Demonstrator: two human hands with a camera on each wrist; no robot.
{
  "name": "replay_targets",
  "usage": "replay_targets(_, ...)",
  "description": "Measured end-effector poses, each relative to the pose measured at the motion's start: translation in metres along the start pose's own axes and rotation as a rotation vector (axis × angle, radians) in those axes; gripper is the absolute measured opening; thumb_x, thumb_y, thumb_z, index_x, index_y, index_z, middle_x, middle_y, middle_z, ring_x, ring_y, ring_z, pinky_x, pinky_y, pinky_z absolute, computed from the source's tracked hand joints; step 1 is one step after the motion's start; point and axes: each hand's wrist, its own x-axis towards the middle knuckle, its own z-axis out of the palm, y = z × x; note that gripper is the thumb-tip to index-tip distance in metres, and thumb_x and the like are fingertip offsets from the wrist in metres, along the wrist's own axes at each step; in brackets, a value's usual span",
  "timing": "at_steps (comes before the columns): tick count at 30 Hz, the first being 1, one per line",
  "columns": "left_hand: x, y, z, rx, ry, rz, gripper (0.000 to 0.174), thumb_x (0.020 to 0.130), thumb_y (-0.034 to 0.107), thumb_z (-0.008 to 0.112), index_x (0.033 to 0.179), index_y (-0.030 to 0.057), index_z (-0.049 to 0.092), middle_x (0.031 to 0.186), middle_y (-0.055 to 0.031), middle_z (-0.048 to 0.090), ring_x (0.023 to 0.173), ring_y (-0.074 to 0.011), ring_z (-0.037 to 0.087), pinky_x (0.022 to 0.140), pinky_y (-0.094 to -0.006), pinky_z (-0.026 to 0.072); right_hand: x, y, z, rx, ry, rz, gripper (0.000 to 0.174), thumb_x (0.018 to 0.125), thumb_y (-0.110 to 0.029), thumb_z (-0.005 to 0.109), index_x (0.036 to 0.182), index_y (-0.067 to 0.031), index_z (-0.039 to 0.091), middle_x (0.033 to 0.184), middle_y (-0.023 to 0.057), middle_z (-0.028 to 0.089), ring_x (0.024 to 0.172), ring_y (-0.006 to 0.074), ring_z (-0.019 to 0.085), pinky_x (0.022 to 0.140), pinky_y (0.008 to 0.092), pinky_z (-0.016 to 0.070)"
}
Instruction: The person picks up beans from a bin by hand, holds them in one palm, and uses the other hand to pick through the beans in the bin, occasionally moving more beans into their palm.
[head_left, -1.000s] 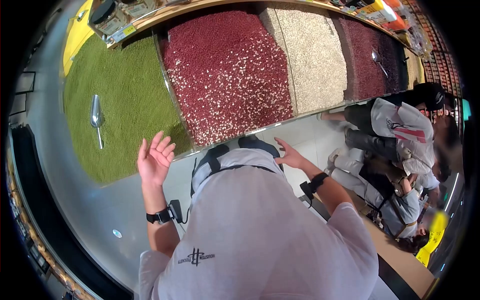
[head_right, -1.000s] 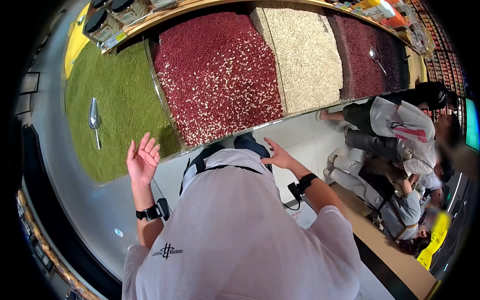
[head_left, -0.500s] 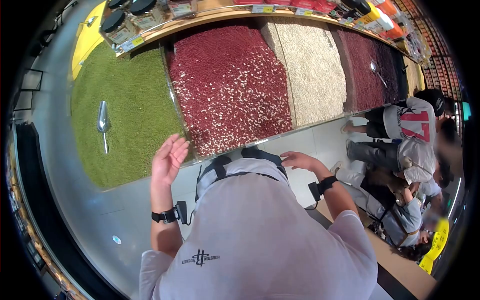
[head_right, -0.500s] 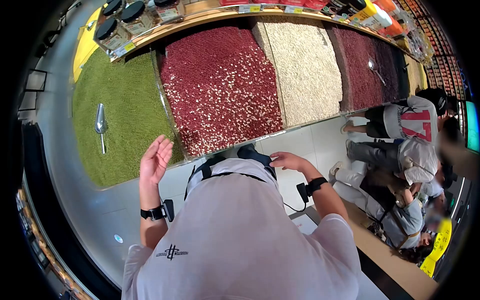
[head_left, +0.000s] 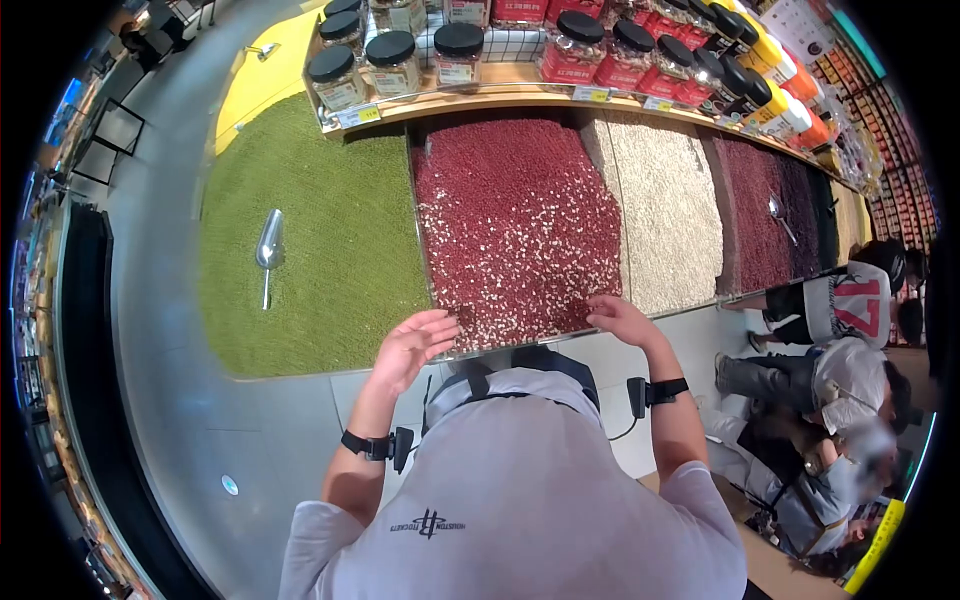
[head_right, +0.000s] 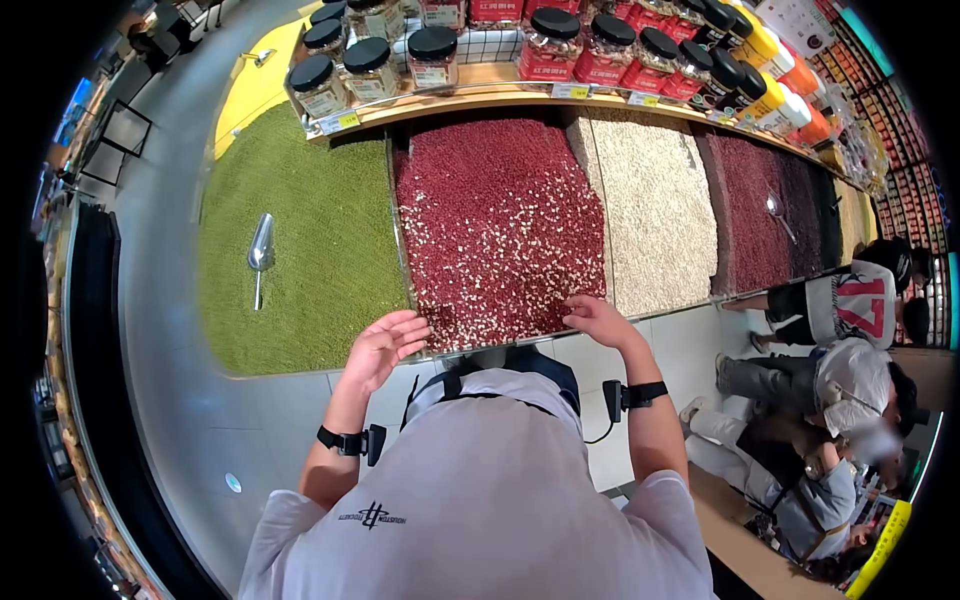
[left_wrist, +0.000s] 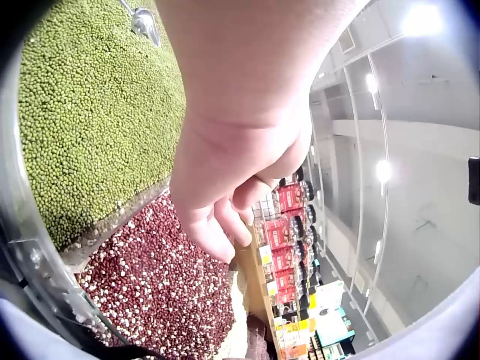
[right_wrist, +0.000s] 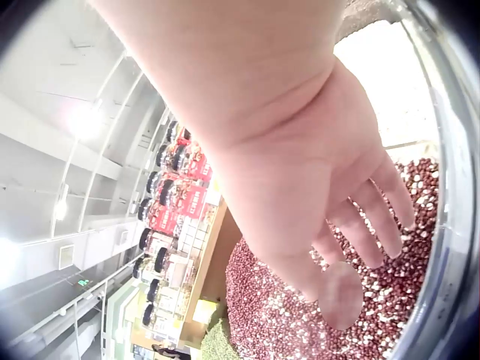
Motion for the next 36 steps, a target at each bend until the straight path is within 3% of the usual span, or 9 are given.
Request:
replay_targets(3,0.008,-0.009,0.000,0.153,-0.028,-0.099,0.036,0.094,0.010,0.044,0.126,-0.0042,0.052,0.123,-0.0194,0.061,0.116,-0.0272,0.059,0.101,-0.0381,0.0452,0.013,-0.011,-0.001,-0.098,0.046,-0.052,0.037,0.086,-0.021,0.068,0.118,-0.0032,0.061,0.098,0.0100,0.070,0.089,0.0174,0.066,0.080,0.0306,0.0517)
replay_targets(7,0.024,-0.031,0.008,0.353,0.062,-0.127,0.035,0.101,0.017,0.038,0.124,-0.0035,0.054,0.122,-0.0164,0.062,0.117,-0.0236,0.058,0.104,-0.0365,0.0409,0.033,-0.017,-0.003,-0.105,0.069,-0.158,0.031,0.086,-0.019,0.067,0.113,-0.0027,0.064,0.097,0.0111,0.070,0.090,0.0182,0.067,0.081,0.0311,0.0525)
replay_targets(15,0.042,-0.064,0.027,0.351,0.233,-0.124,0.036,0.101,0.027,0.045,0.120,0.0001,0.059,0.121,-0.0133,0.063,0.116,-0.0210,0.059,0.101,-0.0366,0.0445,0.106,-0.057,0.007,-0.171,0.028,-0.504,0.019,0.088,-0.015,0.063,0.102,-0.0035,0.069,0.092,0.0102,0.070,0.081,0.0174,0.067,0.075,0.0304,0.0530)
replay_targets(18,0.043,-0.072,0.018,0.276,0.221,-0.088,0.035,0.100,0.025,0.046,0.120,-0.0004,0.058,0.121,-0.0136,0.063,0.113,-0.0215,0.061,0.098,-0.0353,0.0467,0.125,-0.112,0.020,-0.208,-0.011,-0.540,0.019,0.088,-0.014,0.061,0.102,-0.0029,0.069,0.092,0.0138,0.069,0.082,0.0240,0.068,0.076,0.0326,0.0535)
replay_targets(20,0.046,-0.074,0.011,0.214,0.216,-0.092,0.033,0.100,0.022,0.046,0.121,-0.0007,0.057,0.120,-0.0143,0.063,0.111,-0.0223,0.062,0.096,-0.0345,0.0483,0.145,-0.145,0.033,-0.338,0.039,-0.652,0.020,0.088,-0.011,0.056,0.101,-0.0026,0.069,0.096,0.0163,0.068,0.087,0.0300,0.067,0.082,0.0363,0.0529)
replay_targets(24,0.059,-0.082,-0.007,0.120,0.193,-0.034,0.031,0.101,0.020,0.046,0.121,-0.0004,0.057,0.118,-0.0143,0.064,0.109,-0.0213,0.063,0.094,-0.0336,0.0495,0.197,-0.199,0.064,-0.508,-0.004,-0.828,0.025,0.085,-0.005,0.049,0.100,-0.0005,0.068,0.103,0.0187,0.066,0.099,0.0344,0.062,0.093,0.0411,0.0480)
replay_targets(26,0.070,-0.089,-0.020,0.060,0.164,-0.007,0.029,0.100,0.018,0.046,0.120,0.0001,0.058,0.116,-0.0138,0.065,0.108,-0.0204,0.063,0.093,-0.0330,0.0496,0.231,-0.212,0.081,-0.624,-0.007,-0.917,0.027,0.083,-0.003,0.049,0.102,0.0011,0.067,0.103,0.0182,0.066,0.102,0.0348,0.061,0.095,0.0410,0.0470)
replay_targets(33,0.084,-0.093,-0.036,0.290,0.168,0.119,0.024,0.099,0.010,0.048,0.117,0.0010,0.060,0.107,-0.0079,0.067,0.097,-0.0148,0.065,0.084,-0.0281,0.0510,0.300,-0.217,0.127,-1.039,-0.049,-1.026,0.026,0.081,-0.008,0.052,0.101,-0.0004,0.067,0.115,0.0145,0.063,0.116,0.0298,0.054,0.105,0.0402,0.0384)
replay_targets(36,0.083,-0.089,-0.043,0.171,0.145,0.066,0.024,0.099,0.009,0.047,0.117,0.0001,0.059,0.104,-0.0085,0.067,0.098,-0.0159,0.065,0.084,-0.0285,0.0523,0.306,-0.212,0.128,-1.073,-0.029,-1.097,0.026,0.080,-0.008,0.053,0.101,-0.0025,0.068,0.109,0.0125,0.064,0.113,0.0283,0.055,0.104,0.0410,0.0385)
